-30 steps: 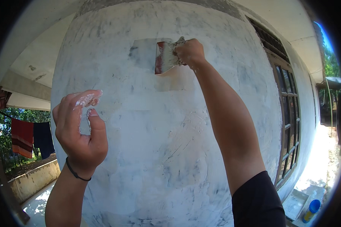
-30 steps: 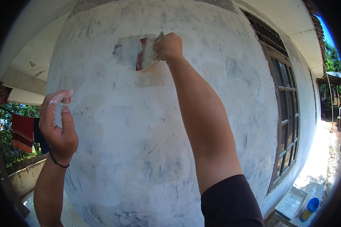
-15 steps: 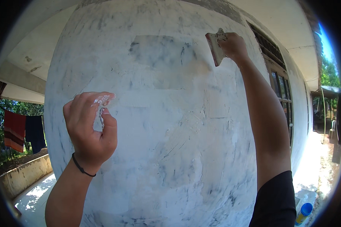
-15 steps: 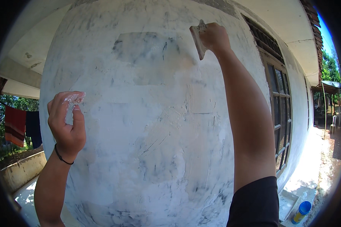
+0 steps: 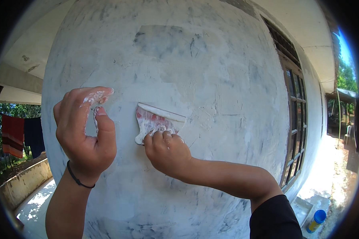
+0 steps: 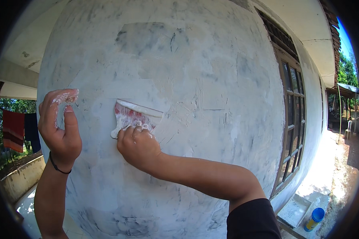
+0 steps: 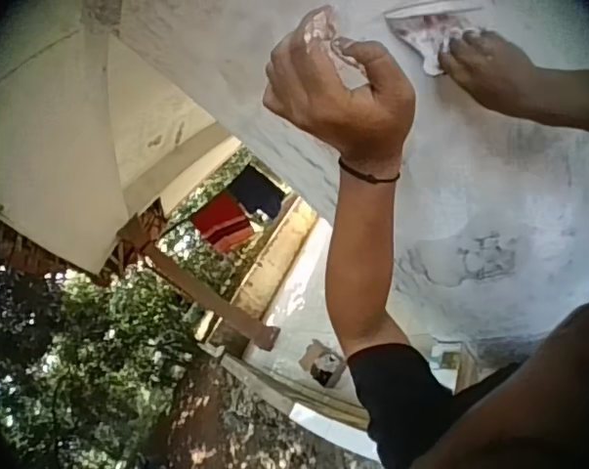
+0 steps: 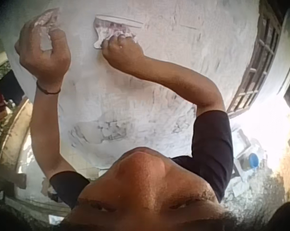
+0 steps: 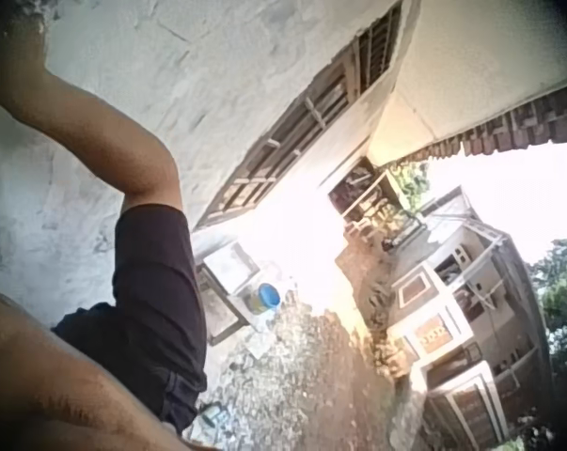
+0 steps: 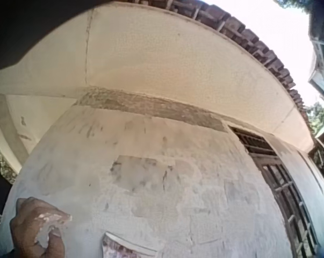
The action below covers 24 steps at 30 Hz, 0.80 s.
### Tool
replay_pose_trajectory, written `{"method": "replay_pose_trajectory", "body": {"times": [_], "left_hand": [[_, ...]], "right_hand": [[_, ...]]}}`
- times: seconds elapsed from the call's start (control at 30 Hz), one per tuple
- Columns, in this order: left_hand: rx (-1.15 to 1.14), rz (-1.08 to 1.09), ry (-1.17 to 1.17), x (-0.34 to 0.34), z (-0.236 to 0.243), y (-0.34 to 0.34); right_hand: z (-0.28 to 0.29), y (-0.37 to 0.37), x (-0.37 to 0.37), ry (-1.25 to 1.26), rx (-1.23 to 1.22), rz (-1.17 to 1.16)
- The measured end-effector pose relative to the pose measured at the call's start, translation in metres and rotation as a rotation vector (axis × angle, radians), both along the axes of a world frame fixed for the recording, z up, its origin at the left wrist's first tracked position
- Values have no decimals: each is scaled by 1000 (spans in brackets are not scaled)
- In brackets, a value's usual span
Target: The person applies and smooths plaster onto an exterior wall using a putty knife.
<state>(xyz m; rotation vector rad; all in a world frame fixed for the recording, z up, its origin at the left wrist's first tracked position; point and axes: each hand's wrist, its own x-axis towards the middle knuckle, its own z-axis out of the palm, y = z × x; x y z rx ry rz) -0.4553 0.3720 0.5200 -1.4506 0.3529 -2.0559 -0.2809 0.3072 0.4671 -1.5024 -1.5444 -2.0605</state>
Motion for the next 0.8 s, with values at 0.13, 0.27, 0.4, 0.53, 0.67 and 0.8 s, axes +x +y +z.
{"method": "replay_pose_trajectory", "body": {"times": [0.13,0.27,0.4,0.53,0.67,0.8], "left_hand": [[55,-6,-1,-2,4,-9],[69,-8,17,3,9,-14],[96,11,18,2,9,-18],[106,22,18,6,9,-14],[94,45,25,6,4,-6],[22,76,95,6,1,-3]], "right_hand": [[-27,-23,-23,14,-98,193],[25,-57,-27,777,-376,498],[84,-47,8,903,-152,309],[103,-43,28,699,-18,95],[127,-56,34,632,66,53],[143,-83,39,572,206,37]]}}
